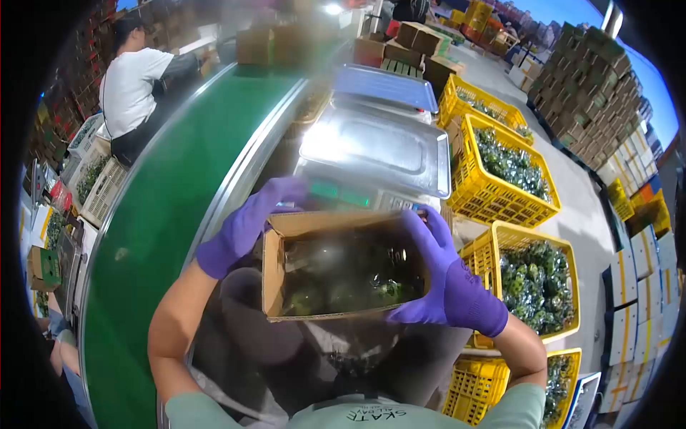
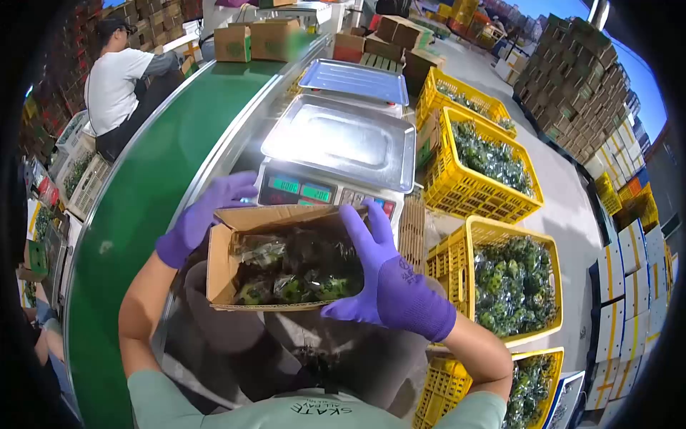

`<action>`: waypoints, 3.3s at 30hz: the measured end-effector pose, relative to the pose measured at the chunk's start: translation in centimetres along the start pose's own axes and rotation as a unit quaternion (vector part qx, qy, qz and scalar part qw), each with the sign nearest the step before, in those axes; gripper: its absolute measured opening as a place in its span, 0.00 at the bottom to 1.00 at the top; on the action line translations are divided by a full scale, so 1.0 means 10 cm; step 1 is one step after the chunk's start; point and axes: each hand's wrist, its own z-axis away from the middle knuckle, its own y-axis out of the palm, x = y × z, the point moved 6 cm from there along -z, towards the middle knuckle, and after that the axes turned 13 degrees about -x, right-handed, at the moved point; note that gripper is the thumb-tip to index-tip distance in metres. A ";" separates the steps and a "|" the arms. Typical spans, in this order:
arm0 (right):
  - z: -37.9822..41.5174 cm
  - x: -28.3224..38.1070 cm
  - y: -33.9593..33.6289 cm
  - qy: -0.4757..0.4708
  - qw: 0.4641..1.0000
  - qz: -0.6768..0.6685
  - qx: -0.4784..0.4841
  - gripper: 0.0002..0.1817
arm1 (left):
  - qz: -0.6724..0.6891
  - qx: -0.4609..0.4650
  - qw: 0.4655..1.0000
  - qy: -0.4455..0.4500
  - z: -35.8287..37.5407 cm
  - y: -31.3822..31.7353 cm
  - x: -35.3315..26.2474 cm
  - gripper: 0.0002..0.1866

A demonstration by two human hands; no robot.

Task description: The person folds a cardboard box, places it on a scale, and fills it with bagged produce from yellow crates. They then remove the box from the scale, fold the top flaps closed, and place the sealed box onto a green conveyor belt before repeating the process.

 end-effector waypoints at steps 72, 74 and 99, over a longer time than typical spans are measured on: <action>-0.23 0.06 -0.13 -0.048 0.944 0.322 0.060 0.11 | -0.490 -0.101 0.777 0.381 0.01 1.24 -1.00 0.21; -0.23 -0.13 0.02 -0.090 0.948 0.283 0.117 0.09 | -0.525 0.028 0.712 0.465 0.11 1.46 -0.90 0.17; -0.33 -0.27 0.40 0.004 0.913 0.163 0.373 0.22 | -0.581 0.388 0.715 -0.019 -0.07 1.63 0.23 0.14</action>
